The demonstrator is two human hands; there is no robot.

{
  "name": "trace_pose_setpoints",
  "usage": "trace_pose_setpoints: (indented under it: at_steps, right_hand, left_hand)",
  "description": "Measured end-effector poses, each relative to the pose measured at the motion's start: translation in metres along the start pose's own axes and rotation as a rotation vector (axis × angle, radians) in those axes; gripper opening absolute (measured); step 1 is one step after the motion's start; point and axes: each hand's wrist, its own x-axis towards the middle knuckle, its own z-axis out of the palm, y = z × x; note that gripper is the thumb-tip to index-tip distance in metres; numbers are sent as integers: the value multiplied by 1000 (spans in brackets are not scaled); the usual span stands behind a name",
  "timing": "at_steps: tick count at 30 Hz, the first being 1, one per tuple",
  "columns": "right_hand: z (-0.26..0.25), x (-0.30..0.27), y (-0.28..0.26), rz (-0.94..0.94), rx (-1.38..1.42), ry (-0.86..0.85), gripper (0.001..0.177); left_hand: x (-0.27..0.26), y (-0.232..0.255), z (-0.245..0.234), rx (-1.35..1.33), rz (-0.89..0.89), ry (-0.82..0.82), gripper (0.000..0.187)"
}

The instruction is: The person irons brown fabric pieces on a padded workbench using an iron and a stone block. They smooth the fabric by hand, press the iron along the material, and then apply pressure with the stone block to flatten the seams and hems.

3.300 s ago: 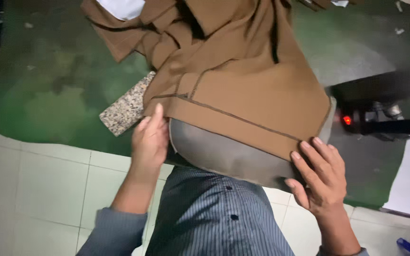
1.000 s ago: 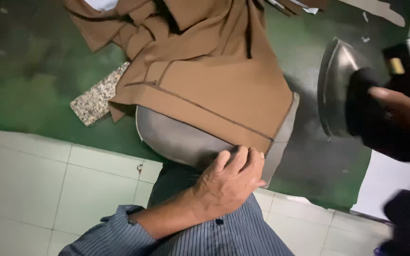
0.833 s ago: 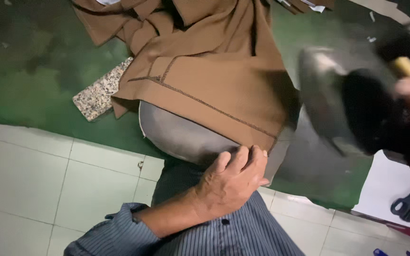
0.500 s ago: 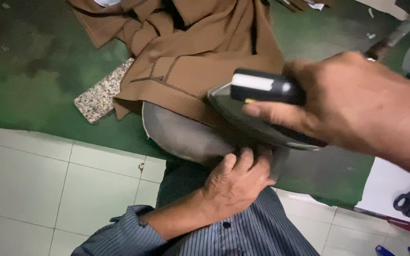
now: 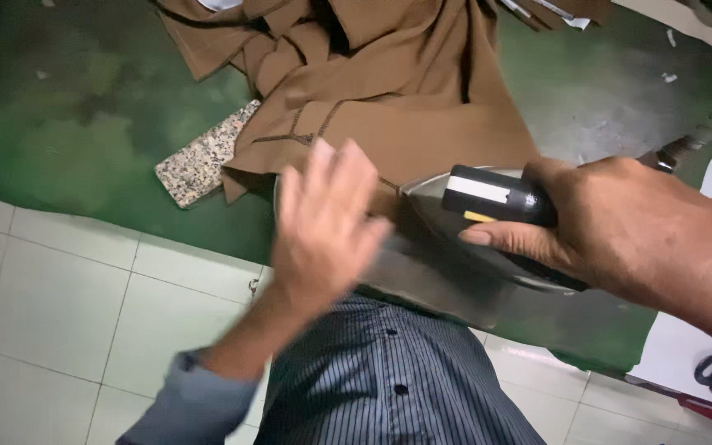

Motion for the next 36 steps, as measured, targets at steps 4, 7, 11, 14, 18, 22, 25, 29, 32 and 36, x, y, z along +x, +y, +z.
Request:
trace_pose_setpoints:
  at_steps: [4,7,11,14,18,22,25,29,32,36]
  right_hand:
    - [-2,2,-11,18,-7,-11,85]
    - [-10,-2,-21,3,-12,-36,84]
    - [-9,-1,-31,-19,-10,-4,81]
    - [-6,2,-38,-70,-30,79,80]
    - [-10,4,-51,-54,-56,84,84]
    - [-25,2,-68,-7,-33,27,83]
    - [-22,7,-71,-24,-36,63,84]
    - [-33,3,-82,29,-2,11,85]
    - [-34,0,-88,-22,-21,74,81]
    - [-39,0,-101,-116,-97,87,81]
  left_hand:
    - [-7,-70,5,-58,-195,-136,65]
    - [-10,-85,11,-401,-207,-88,56]
    - [-6,-88,8,-624,-325,-97,56]
    - [-7,-99,17,-719,-250,-3,53]
    - [-6,-102,13,-956,-418,-27,54]
    - [-9,-113,26,-1085,-508,13,55]
    - [-25,-132,46,-1030,-762,366,29]
    - [-23,-119,5,-861,-1175,61,62]
    - [-29,-108,24,-871,-1365,-404,68]
    - [-32,-105,54,-2144,-1385,-16,81]
